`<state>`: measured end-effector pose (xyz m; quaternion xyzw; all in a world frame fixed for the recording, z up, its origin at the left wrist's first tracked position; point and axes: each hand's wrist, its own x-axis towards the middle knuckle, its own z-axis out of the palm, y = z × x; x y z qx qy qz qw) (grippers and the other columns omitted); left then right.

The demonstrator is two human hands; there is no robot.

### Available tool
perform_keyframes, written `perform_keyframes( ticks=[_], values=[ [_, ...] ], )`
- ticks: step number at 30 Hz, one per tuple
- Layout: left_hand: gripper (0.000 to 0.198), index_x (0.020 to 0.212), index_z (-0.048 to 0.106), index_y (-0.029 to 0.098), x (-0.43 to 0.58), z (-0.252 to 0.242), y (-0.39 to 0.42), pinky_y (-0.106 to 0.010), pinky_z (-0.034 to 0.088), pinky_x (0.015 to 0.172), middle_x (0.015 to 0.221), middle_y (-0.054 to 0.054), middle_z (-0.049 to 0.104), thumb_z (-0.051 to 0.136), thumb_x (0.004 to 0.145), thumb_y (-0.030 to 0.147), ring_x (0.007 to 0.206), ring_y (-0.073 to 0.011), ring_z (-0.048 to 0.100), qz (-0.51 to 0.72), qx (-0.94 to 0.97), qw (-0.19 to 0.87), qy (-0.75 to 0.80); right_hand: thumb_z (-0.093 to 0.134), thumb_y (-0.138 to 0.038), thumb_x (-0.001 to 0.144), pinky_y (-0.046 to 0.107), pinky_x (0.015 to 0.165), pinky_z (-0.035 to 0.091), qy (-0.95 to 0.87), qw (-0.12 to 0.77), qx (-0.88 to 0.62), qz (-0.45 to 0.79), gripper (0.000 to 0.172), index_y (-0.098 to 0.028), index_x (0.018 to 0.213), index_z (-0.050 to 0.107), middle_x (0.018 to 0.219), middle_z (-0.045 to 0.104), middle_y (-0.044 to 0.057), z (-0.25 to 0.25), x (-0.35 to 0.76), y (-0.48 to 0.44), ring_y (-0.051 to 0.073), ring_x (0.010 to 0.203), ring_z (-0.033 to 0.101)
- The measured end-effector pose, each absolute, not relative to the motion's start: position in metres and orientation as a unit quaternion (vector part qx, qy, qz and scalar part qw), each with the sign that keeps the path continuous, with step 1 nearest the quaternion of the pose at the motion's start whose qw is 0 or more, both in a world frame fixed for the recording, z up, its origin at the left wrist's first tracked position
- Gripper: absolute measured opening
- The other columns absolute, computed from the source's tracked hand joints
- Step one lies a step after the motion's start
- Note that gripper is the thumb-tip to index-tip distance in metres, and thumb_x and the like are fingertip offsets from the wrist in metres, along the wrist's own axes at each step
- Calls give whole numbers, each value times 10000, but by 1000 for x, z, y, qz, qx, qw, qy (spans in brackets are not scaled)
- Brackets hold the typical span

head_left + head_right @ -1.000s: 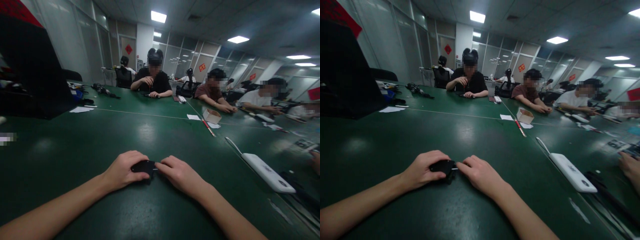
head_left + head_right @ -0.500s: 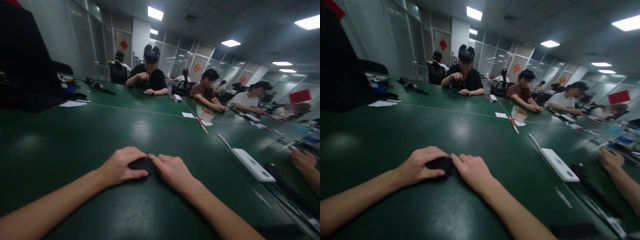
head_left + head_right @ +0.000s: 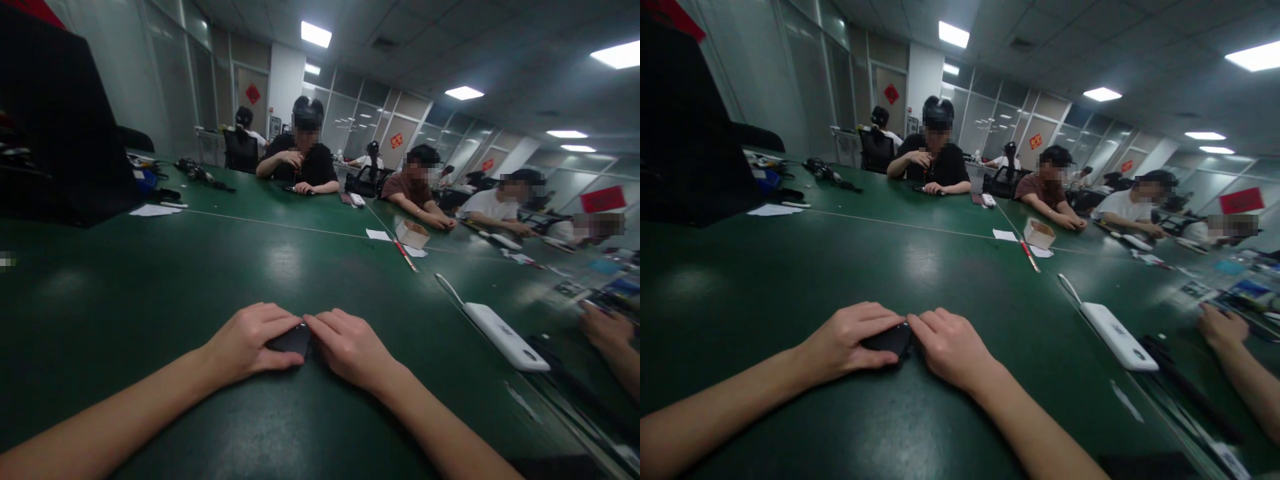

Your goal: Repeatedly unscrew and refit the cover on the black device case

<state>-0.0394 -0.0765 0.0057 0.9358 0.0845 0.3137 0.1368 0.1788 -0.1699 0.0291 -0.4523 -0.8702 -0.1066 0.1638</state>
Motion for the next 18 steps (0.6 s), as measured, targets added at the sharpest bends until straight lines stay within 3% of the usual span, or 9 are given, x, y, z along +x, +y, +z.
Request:
perform_keyframes(
  ticks=[2,6,9,14,18],
  values=[
    [440,1173,624,134,-41,6,-77,-359,500,797,1062,-117,705,633,867,451,922,-229,657,314,937,129,79,409,-129,954,340,705,527,-871,163,-450,-110,336,-90,1236,586,1006,699,149,27,178,-168,224,806,625],
    [459,1151,639,155,-42,5,-81,-376,502,792,1058,-113,708,656,834,486,915,-247,663,311,938,124,91,471,-151,958,275,784,516,-856,221,-466,53,293,-158,1219,602,982,698,78,24,174,-165,171,855,644],
    [401,1097,662,178,-42,6,-85,-365,499,837,1066,-95,704,689,812,459,957,-239,655,332,918,185,115,539,-143,925,250,780,498,-829,247,-485,126,250,-187,1151,639,929,691,36,25,171,-165,146,824,642],
    [293,984,691,176,-40,11,-85,-314,492,848,1014,-73,699,667,837,428,942,-204,650,404,834,316,203,507,-214,954,275,823,490,-803,226,-547,73,218,-186,1124,640,1008,658,60,29,180,-164,171,909,627],
    [282,962,695,172,-40,11,-79,-314,482,820,983,-62,703,681,826,419,912,-205,648,415,812,312,266,495,-230,951,291,807,508,-768,162,-620,-24,257,-197,1182,604,1090,632,78,29,194,-160,190,924,635]
  ],
)
